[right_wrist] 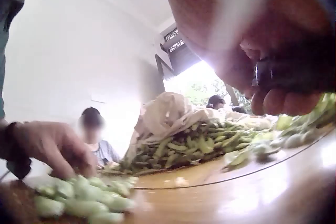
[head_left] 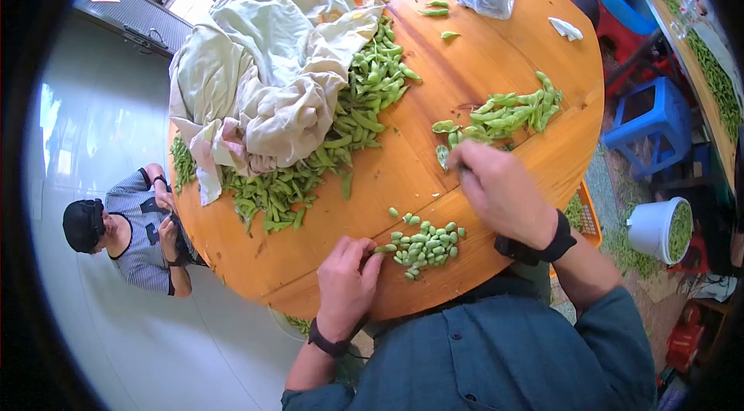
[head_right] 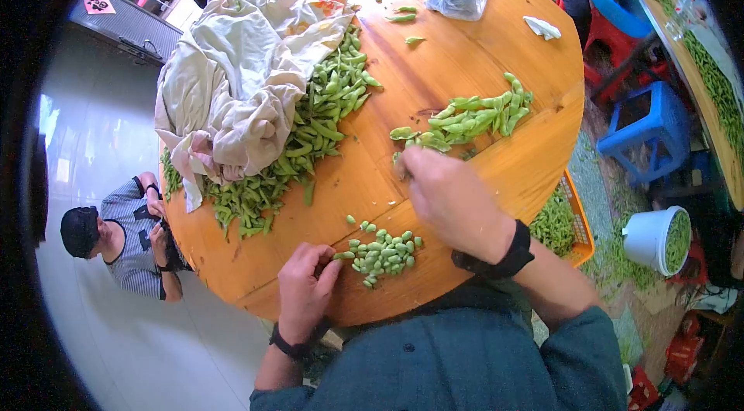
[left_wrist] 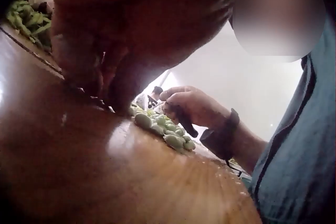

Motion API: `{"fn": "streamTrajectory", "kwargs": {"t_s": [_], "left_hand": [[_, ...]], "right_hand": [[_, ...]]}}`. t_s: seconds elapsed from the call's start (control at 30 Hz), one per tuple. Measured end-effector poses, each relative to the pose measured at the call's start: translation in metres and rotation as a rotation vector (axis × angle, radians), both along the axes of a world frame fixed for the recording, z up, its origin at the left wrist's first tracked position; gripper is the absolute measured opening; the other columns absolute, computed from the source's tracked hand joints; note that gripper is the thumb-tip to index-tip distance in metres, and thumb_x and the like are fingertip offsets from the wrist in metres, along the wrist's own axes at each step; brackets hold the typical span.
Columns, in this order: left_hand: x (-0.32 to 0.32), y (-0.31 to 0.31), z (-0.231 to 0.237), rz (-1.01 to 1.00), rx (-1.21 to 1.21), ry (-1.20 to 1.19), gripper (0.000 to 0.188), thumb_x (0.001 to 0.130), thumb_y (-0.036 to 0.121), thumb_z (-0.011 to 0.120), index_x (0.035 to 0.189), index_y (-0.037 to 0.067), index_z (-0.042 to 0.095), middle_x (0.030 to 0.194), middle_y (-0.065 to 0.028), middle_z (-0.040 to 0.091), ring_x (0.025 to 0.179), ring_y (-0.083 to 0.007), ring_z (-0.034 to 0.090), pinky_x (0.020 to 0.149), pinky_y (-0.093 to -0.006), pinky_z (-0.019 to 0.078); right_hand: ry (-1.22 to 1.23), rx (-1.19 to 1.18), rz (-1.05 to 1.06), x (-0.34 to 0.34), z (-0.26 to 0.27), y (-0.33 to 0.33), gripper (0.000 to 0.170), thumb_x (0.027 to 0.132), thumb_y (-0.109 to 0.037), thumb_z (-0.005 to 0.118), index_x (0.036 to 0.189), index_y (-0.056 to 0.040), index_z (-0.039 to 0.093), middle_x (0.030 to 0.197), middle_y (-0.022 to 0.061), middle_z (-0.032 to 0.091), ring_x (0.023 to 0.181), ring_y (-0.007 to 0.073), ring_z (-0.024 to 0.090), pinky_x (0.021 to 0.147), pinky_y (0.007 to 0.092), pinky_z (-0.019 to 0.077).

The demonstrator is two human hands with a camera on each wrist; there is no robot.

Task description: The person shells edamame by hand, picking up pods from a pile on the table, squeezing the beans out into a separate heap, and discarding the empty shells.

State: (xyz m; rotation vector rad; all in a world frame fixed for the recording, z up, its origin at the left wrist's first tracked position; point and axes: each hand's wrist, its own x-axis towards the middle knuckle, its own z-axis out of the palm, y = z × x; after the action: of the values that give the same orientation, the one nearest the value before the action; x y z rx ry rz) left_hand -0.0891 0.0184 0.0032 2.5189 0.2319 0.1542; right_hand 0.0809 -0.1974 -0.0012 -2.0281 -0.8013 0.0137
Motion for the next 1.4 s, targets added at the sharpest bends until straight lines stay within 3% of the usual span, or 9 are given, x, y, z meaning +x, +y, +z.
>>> {"fn": "streamTrajectory", "kwargs": {"t_s": [0.07, 0.23, 0.37, 0.63, 0.87, 1.2, 1.3, 1.37, 1.4], "left_hand": [[0.003, 0.003, -0.001, 0.022, -0.041, 0.015, 0.017, 0.083, 0.002, 0.073, 0.098, 0.0, 0.064, 0.08, -0.0075, 0.063, 0.069, -0.0165, 0.062, 0.065, -0.0271, 0.0499], [0.03, -0.004, 0.004, 0.215, -0.8, 0.118, 0.013, 0.091, 0.001, 0.069, 0.102, 0.0, 0.063, 0.092, 0.0018, 0.066, 0.08, -0.0045, 0.06, 0.071, -0.0212, 0.0504], [0.042, -0.017, -0.005, 0.156, -0.86, 0.081, 0.014, 0.09, 0.0, 0.07, 0.102, 0.0, 0.063, 0.09, 0.0016, 0.066, 0.079, -0.0043, 0.06, 0.07, -0.0204, 0.0502], [0.05, -0.03, -0.004, 0.043, -0.484, -0.059, 0.014, 0.086, 0.003, 0.073, 0.095, -0.001, 0.063, 0.08, -0.0105, 0.068, 0.069, -0.0164, 0.066, 0.064, -0.0288, 0.0536], [0.052, -0.033, 0.001, 0.032, -0.41, -0.046, 0.014, 0.087, 0.004, 0.074, 0.092, -0.001, 0.061, 0.08, -0.0056, 0.068, 0.069, -0.008, 0.062, 0.062, -0.025, 0.0517], [0.057, -0.032, 0.001, -0.303, -0.08, -0.326, 0.017, 0.079, -0.002, 0.072, 0.09, 0.001, 0.06, 0.077, -0.0145, 0.061, 0.066, -0.0278, 0.064, 0.061, -0.0343, 0.0506], [0.056, -0.029, 0.001, -0.272, -0.224, -0.262, 0.014, 0.082, -0.003, 0.072, 0.088, 0.002, 0.06, 0.074, -0.0098, 0.061, 0.065, -0.0223, 0.063, 0.059, -0.0306, 0.0497], [0.055, -0.021, -0.008, -0.027, -0.959, 0.097, 0.011, 0.087, -0.001, 0.07, 0.091, 0.004, 0.061, 0.073, -0.0029, 0.061, 0.064, -0.0145, 0.061, 0.056, -0.026, 0.0481], [0.056, -0.015, -0.01, -0.03, -0.957, 0.092, 0.011, 0.087, -0.001, 0.07, 0.091, 0.004, 0.061, 0.073, -0.0029, 0.061, 0.064, -0.0145, 0.061, 0.056, -0.026, 0.0481]], "right_hand": [[0.035, 0.058, 0.123, -0.009, -0.004, 0.004, 0.014, 0.084, 0.003, 0.053, 0.097, -0.0007, 0.057, 0.085, 0.0212, 0.063, 0.082, 0.0414, 0.064, 0.072, 0.0483, 0.0513], [0.156, 0.111, 0.213, -0.035, -0.002, 0.016, 0.02, 0.084, -0.002, 0.058, 0.104, 0.0016, 0.061, 0.085, 0.0235, 0.067, 0.08, 0.0413, 0.067, 0.072, 0.0469, 0.0545], [0.238, 0.131, 0.188, -0.041, -0.005, 0.022, 0.022, 0.085, -0.005, 0.06, 0.105, 0.003, 0.061, 0.08, 0.0266, 0.066, 0.077, 0.0434, 0.067, 0.068, 0.0488, 0.0546], [0.293, 0.085, 0.181, -0.038, -0.005, 0.019, 0.016, 0.086, -0.006, 0.059, 0.098, 0.0029, 0.063, 0.078, 0.0255, 0.066, 0.075, 0.0423, 0.067, 0.067, 0.048, 0.0539], [0.269, 0.039, 0.166, -0.036, -0.003, 0.016, 0.018, 0.087, -0.005, 0.061, 0.102, 0.0029, 0.064, 0.084, 0.0235, 0.067, 0.079, 0.0387, 0.068, 0.068, 0.0422, 0.0541], [0.102, -0.016, 0.188, -0.039, -0.013, 0.018, 0.005, 0.089, -0.004, 0.056, 0.088, -0.0003, 0.053, 0.073, 0.0226, 0.06, 0.072, 0.0431, 0.063, 0.063, 0.0511, 0.0503], [0.077, 0.0, 0.222, -0.034, -0.007, 0.018, 0.007, 0.088, -0.005, 0.057, 0.085, -0.0013, 0.051, 0.073, 0.0222, 0.059, 0.071, 0.0424, 0.062, 0.062, 0.0502, 0.0493], [0.106, 0.084, 0.305, -0.029, -0.007, 0.017, 0.006, 0.088, -0.005, 0.058, 0.087, -0.002, 0.052, 0.073, 0.0214, 0.059, 0.071, 0.0414, 0.063, 0.061, 0.049, 0.0486], [0.1, 0.085, 0.305, -0.027, -0.006, 0.017, 0.006, 0.088, -0.005, 0.058, 0.087, -0.002, 0.052, 0.073, 0.0214, 0.059, 0.071, 0.0414, 0.063, 0.061, 0.049, 0.0486]]}}
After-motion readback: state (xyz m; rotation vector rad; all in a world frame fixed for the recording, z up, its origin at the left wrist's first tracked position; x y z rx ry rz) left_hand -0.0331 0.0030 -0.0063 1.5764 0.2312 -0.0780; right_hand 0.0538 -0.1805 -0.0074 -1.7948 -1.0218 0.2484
